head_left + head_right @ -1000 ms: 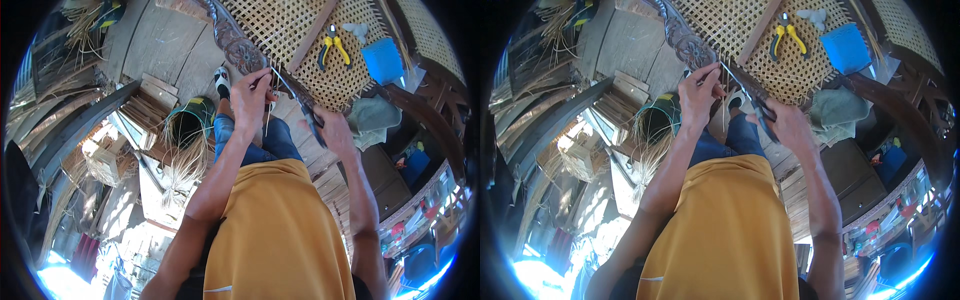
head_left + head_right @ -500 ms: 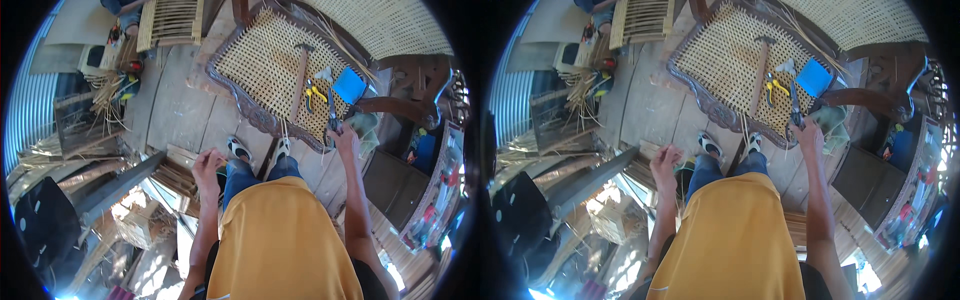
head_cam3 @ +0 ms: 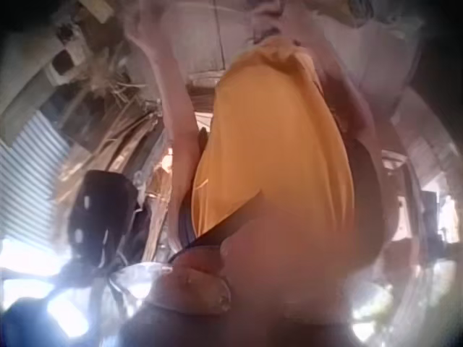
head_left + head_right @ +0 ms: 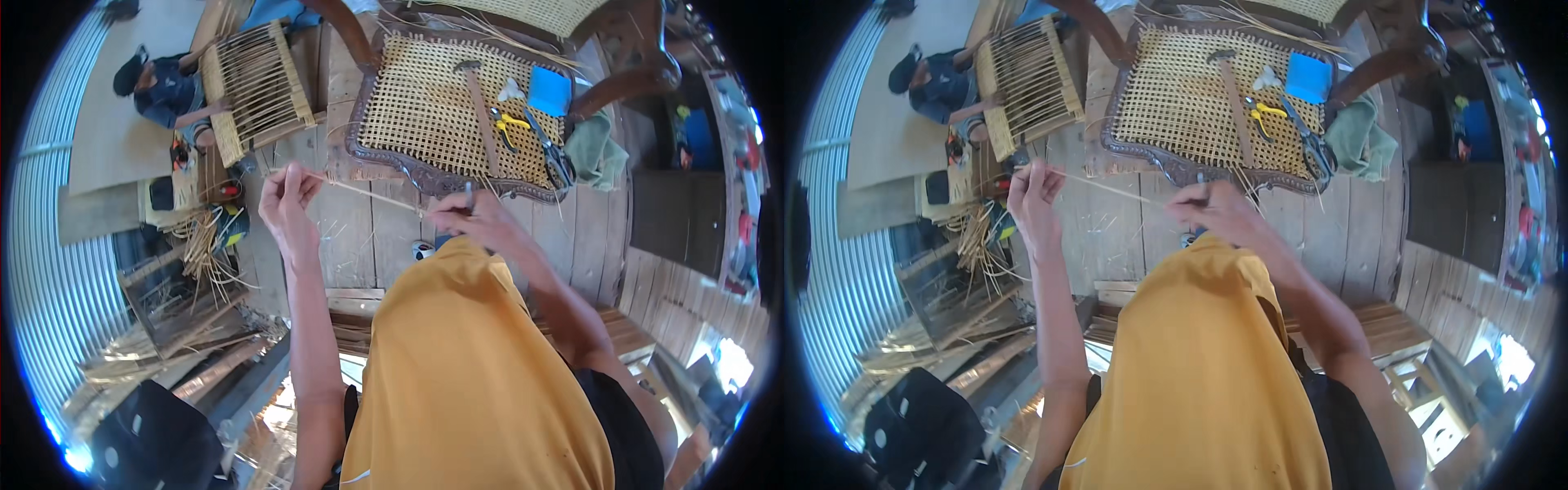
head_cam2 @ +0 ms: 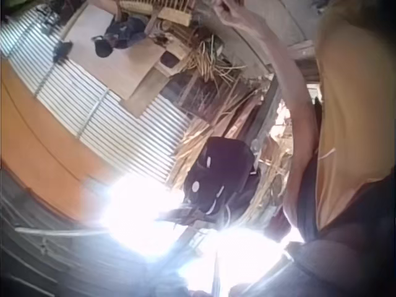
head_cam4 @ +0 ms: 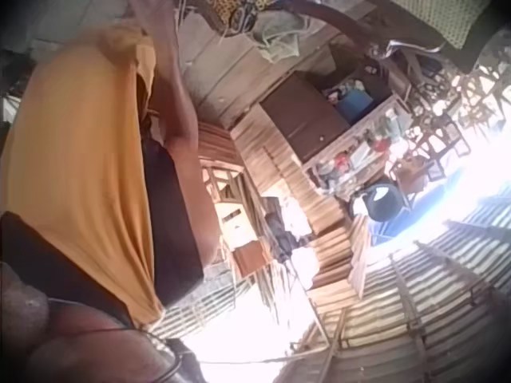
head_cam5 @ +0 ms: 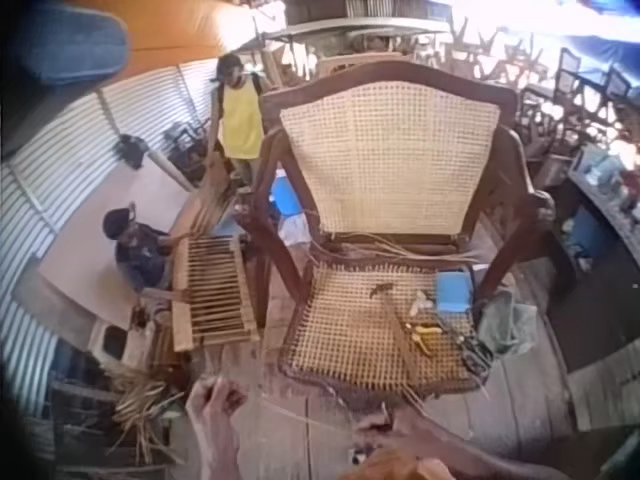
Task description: Weaving natural cane strips into the wooden frame of a chair seat.
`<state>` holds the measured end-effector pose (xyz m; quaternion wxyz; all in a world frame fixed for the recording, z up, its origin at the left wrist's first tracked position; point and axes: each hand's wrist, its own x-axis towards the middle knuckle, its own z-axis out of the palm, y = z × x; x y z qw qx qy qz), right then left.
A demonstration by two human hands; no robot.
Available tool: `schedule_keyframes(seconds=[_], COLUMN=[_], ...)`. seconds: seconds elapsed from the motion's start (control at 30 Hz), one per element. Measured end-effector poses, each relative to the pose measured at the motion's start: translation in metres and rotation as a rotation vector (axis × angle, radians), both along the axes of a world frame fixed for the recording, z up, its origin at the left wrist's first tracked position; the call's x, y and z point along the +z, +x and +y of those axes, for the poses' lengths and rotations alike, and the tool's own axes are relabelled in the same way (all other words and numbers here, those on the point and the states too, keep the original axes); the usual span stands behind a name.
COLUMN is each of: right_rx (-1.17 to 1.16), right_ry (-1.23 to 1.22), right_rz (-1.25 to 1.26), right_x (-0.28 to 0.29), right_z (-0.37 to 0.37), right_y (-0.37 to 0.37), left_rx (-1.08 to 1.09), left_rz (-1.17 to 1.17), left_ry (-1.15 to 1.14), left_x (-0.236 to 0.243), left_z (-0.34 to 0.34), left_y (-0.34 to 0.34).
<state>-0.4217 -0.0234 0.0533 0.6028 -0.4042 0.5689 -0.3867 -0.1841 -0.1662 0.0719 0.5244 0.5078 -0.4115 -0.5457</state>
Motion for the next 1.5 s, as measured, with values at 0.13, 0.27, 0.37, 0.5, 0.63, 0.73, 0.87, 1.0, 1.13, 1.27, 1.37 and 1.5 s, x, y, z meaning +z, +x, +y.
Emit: schedule_keyframes(seconds=[0.13, 0.27, 0.37, 0.5, 0.63, 0.73, 0.87, 1.0, 1.13, 1.27, 1.37, 1.5], right_rx=[-0.132, -0.346, -0.406, -0.536, -0.594, -0.591, -0.620, -0.721, -0.540, -0.521, -0.598, -0.641], right_ry=[0.041, 0.061, 0.172, 0.438, 0.437, 0.442, 0.656, 0.448, 0.232, 0.095, 0.055, 0.338], right_rz=[0.144, 0.241, 0.473, 0.472, 0.413, 0.459, 0.661, 0.576, 0.454, 0.299, 0.419, 0.430], right_x=[-0.011, -0.046, -0.080, -0.079, -0.102, -0.117, -0.091, -0.062, -0.053, -0.053, -0.046, -0.046], right_z=[0.013, 0.032, 0.046, 0.051, 0.065, 0.073, 0.070, 0.038, -0.053, -0.155, -0.196, -0.215], right_y=[-0.040, -0.061, -0.074, -0.066, -0.057, -0.051, -0.044, -0.019, 0.029, 0.074, 0.092, 0.112], left_rx=[-0.158, -0.323, -0.488, -0.489, -0.535, -0.470, -0.591, -0.520, -0.577, -1.638, -1.715, -1.825], left_rz=[-0.005, 0.030, 0.064, -0.210, -0.325, -0.300, -0.380, -0.687, -1.255, -0.801, -0.821, -0.972], left_ry=[0.002, 0.082, 0.099, 0.140, 0.065, 0.038, -0.087, -0.068, -1.081, -0.370, 0.034, 0.155], left_x=[-0.027, -0.055, -0.086, -0.105, -0.118, -0.113, -0.118, -0.080, -0.072, -0.051, -0.047, -0.057], left_z=[-0.050, -0.086, -0.128, -0.152, -0.167, -0.169, -0.177, -0.206, -0.224, -0.203, -0.226, -0.299], left_y=[-0.027, -0.074, -0.093, -0.118, -0.139, -0.142, -0.119, -0.068, -0.051, -0.060, -0.066, -0.068])
